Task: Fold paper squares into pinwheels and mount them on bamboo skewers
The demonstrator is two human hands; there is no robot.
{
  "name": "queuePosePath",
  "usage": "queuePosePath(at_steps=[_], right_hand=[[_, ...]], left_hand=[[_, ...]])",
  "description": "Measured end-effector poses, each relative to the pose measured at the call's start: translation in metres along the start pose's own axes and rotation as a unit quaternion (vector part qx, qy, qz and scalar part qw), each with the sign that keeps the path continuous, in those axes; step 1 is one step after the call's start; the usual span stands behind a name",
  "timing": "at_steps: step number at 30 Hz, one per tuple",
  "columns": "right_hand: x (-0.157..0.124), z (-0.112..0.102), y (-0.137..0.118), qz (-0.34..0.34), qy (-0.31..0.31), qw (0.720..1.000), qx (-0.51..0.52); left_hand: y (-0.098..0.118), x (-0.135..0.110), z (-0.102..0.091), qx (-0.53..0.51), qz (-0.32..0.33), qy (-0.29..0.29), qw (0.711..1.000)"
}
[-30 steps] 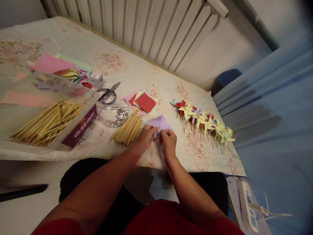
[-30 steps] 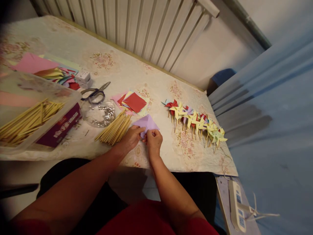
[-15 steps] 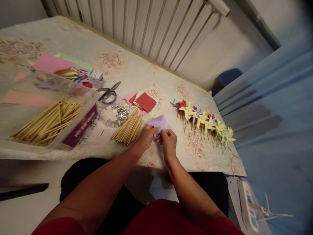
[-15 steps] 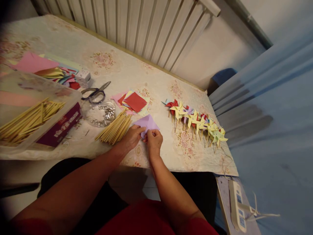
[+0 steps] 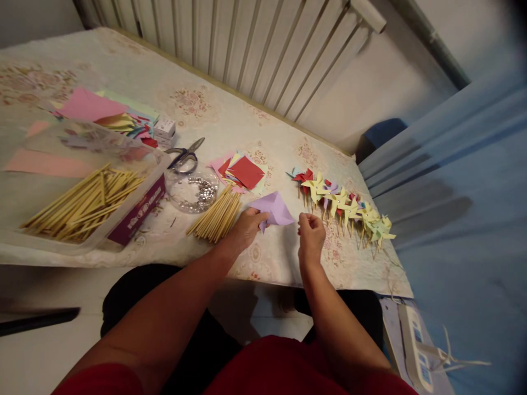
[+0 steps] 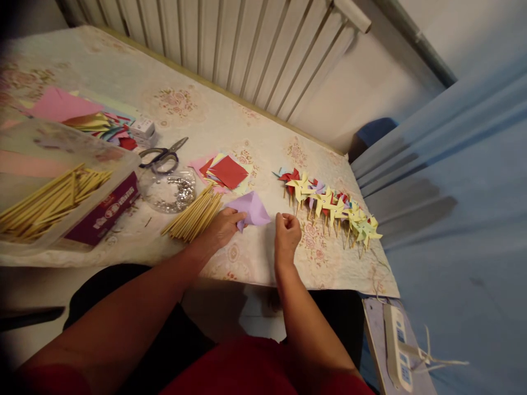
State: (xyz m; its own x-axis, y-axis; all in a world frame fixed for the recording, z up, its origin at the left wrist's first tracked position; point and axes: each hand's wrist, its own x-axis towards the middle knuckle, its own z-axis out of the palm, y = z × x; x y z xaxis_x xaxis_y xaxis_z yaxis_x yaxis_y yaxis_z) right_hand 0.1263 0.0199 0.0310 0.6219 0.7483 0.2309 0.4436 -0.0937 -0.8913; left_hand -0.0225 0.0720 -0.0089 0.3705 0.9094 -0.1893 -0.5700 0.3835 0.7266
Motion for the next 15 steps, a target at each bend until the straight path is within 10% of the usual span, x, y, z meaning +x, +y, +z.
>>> queuePosePath(at_steps=[7,15], right_hand=[[0.019,-0.005,-0.014,0.183,-0.294,0.929,0.128],[0.015,0.008,-0.013,0.205,-0.323,0.916,0.117]], left_hand=[[0.002,-0.001,-0.002,0.036,-0.032,-0.072,0.996],[0.007,-0.003,0.001,0.105,-0.043,-0.080,0.990]])
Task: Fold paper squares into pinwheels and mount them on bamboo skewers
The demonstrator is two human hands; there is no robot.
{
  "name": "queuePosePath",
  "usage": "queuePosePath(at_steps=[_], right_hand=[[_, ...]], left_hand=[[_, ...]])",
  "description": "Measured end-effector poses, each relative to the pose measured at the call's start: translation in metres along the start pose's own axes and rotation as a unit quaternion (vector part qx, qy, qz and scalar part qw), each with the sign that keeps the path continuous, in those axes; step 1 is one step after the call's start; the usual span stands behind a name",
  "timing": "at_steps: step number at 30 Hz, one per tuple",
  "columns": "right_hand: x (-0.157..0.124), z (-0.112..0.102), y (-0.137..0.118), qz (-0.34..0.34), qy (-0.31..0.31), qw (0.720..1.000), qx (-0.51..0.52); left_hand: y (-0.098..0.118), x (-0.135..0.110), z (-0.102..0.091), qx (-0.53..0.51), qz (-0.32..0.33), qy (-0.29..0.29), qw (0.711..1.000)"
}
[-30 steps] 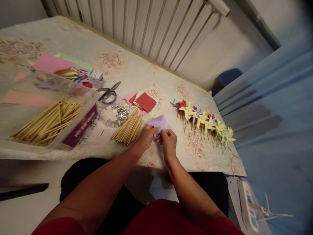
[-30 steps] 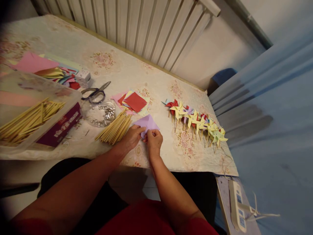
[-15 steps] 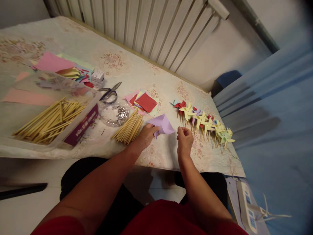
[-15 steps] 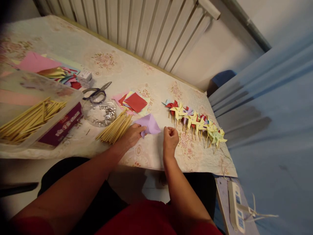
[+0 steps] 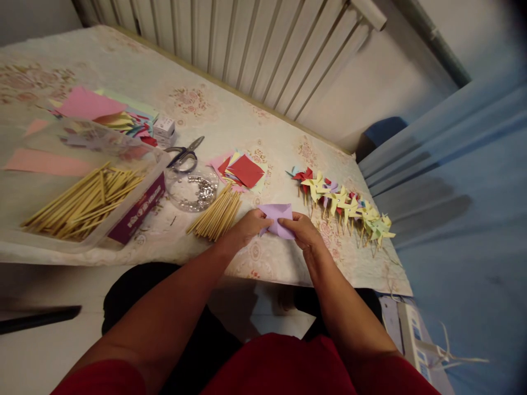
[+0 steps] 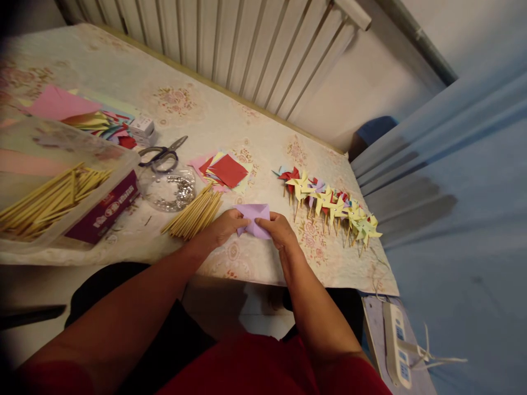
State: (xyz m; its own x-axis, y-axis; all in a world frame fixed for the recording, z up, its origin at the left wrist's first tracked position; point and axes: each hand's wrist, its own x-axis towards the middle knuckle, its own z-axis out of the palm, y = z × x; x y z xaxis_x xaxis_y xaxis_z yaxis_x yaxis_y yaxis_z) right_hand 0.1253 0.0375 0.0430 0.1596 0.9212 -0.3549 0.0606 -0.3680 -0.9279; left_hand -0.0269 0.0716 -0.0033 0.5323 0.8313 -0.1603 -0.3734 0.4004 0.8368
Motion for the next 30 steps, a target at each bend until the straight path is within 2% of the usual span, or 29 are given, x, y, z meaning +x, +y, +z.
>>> queuePosePath(at_steps=[5,13,19,24,30], right_hand=[[0.003,-0.002,0.003,-0.009,0.002,1.000,-0.030],[0.004,-0.004,0.003,-0.024,-0.010,0.992,-0.126],[0.007,-0.006,0.008,-0.038,-0.022,0.987,-0.155],[0.009,-0.009,0.015,-0.058,-0.018,0.993,-0.105],[0.014,0.002,0.011,-0.095,0.083,0.990,0.063]], left_hand=[[-0.005,0.005,-0.003,0.046,0.000,0.011,0.999],[-0.007,0.005,-0.004,0.113,-0.010,-0.020,0.993],[-0.005,0.005,-0.004,0.139,-0.024,-0.005,0.990],[0.004,-0.003,-0.004,0.028,-0.027,-0.026,0.999],[0.003,-0.001,-0.008,-0.196,-0.021,-0.019,0.980]])
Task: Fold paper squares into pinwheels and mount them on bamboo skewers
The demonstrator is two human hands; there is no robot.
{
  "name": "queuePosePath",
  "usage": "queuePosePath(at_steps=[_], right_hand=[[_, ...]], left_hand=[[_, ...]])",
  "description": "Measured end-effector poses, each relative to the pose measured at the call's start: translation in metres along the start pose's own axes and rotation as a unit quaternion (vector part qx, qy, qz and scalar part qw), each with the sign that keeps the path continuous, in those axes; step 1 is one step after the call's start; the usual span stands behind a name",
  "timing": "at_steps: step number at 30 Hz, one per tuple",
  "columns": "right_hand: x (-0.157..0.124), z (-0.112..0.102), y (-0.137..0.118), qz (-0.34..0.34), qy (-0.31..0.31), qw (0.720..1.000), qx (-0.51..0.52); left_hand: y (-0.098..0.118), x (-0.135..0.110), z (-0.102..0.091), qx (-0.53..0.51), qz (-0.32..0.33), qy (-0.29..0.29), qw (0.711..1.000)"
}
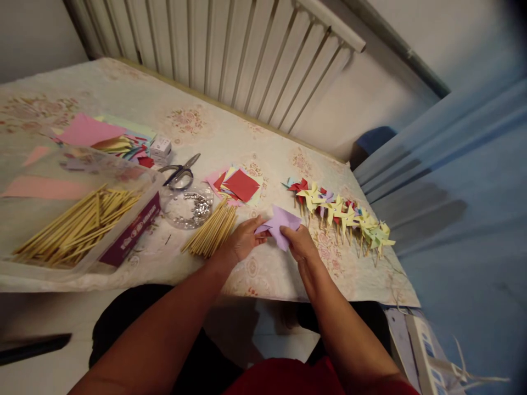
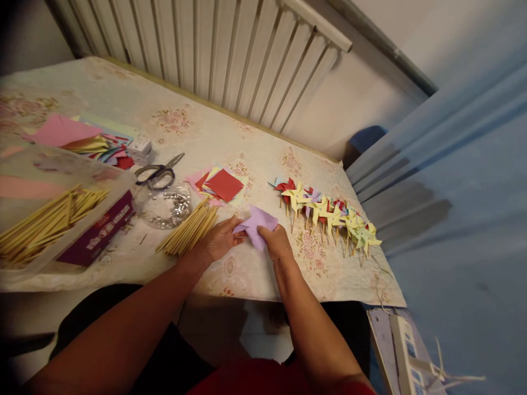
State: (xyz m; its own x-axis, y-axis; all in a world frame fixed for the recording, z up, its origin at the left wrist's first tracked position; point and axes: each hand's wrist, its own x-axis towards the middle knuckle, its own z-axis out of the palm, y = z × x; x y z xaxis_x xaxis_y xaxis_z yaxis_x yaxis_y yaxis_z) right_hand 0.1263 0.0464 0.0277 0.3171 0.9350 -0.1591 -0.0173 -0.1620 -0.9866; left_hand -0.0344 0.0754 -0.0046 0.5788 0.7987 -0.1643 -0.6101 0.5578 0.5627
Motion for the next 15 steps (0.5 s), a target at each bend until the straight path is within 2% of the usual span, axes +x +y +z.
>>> queuePosePath(at_steps=[3,7,10,15], right_hand=[[0.001,0.013,0.000,-0.028,0.053,0.996,0.072],[0.001,0.027,0.008,-0.045,0.095,0.991,0.078],[0.001,0.034,0.020,-0.049,0.102,0.992,0.063],[0.000,0.040,0.034,-0.053,0.086,0.993,0.056]], left_hand=[[-0.004,0.002,0.000,-0.028,0.008,-0.007,1.000],[-0.007,0.000,0.008,-0.019,0.031,-0.008,0.999],[-0.009,0.000,0.013,-0.008,0.048,0.003,0.999],[-0.012,0.005,0.011,-0.004,0.076,0.054,0.996]])
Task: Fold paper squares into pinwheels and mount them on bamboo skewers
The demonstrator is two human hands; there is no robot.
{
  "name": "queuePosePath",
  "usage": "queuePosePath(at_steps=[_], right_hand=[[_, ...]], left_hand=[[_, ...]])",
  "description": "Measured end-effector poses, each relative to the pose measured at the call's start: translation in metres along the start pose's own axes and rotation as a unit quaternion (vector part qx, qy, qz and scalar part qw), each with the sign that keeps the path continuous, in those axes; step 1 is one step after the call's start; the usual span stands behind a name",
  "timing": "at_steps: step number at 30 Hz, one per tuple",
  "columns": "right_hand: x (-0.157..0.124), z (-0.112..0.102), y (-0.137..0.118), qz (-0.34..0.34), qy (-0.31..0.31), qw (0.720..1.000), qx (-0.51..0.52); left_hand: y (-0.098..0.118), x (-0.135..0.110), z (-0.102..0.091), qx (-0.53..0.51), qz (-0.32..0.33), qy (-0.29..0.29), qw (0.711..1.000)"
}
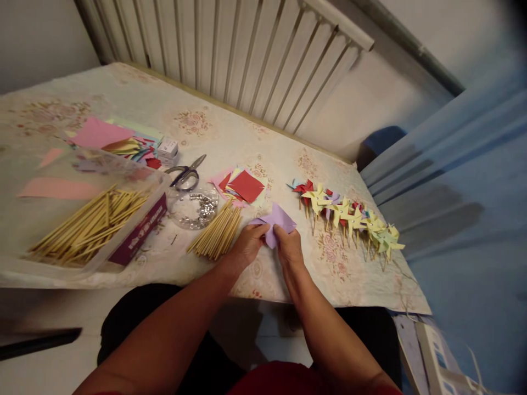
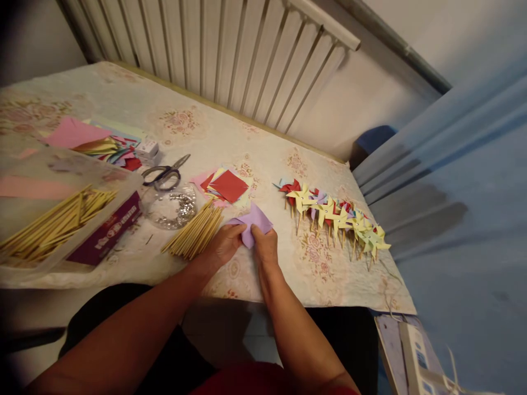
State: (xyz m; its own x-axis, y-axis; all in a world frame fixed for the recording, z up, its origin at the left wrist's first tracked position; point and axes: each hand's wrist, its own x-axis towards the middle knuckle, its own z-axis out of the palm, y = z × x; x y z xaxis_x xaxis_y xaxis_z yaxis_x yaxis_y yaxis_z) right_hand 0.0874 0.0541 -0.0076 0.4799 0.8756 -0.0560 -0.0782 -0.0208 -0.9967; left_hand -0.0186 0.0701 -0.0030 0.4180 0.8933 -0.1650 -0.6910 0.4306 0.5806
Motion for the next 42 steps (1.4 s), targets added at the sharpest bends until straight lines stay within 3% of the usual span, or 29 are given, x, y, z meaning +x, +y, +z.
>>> queuePosePath(at_steps=[4,19,26,30,34,38,42], right_hand=[[-0.003,0.004,0.001,0.002,-0.007,1.000,0.008],[-0.012,0.011,-0.009,0.030,-0.035,0.998,0.050],[-0.015,-0.003,-0.012,0.034,-0.040,0.998,0.020],[-0.024,-0.021,-0.012,-0.047,0.004,0.991,-0.126],[-0.038,-0.033,-0.006,-0.176,0.058,0.956,-0.226],[-0.046,-0.036,-0.001,-0.290,-0.015,0.908,-0.302],[-0.045,-0.034,-0.003,-0.337,-0.075,0.877,-0.333]], left_hand=[[-0.002,0.002,-0.001,0.014,-0.002,0.028,0.999],[0.002,0.000,0.001,0.023,-0.019,0.042,0.999],[0.005,0.001,0.001,0.030,-0.005,0.032,0.999],[0.004,0.003,-0.001,0.051,-0.005,0.041,0.998],[0.002,0.005,-0.004,0.039,0.008,0.047,0.998],[0.002,0.006,-0.006,0.047,0.007,0.053,0.997],[0.003,0.005,-0.004,0.034,0.017,0.051,0.998]])
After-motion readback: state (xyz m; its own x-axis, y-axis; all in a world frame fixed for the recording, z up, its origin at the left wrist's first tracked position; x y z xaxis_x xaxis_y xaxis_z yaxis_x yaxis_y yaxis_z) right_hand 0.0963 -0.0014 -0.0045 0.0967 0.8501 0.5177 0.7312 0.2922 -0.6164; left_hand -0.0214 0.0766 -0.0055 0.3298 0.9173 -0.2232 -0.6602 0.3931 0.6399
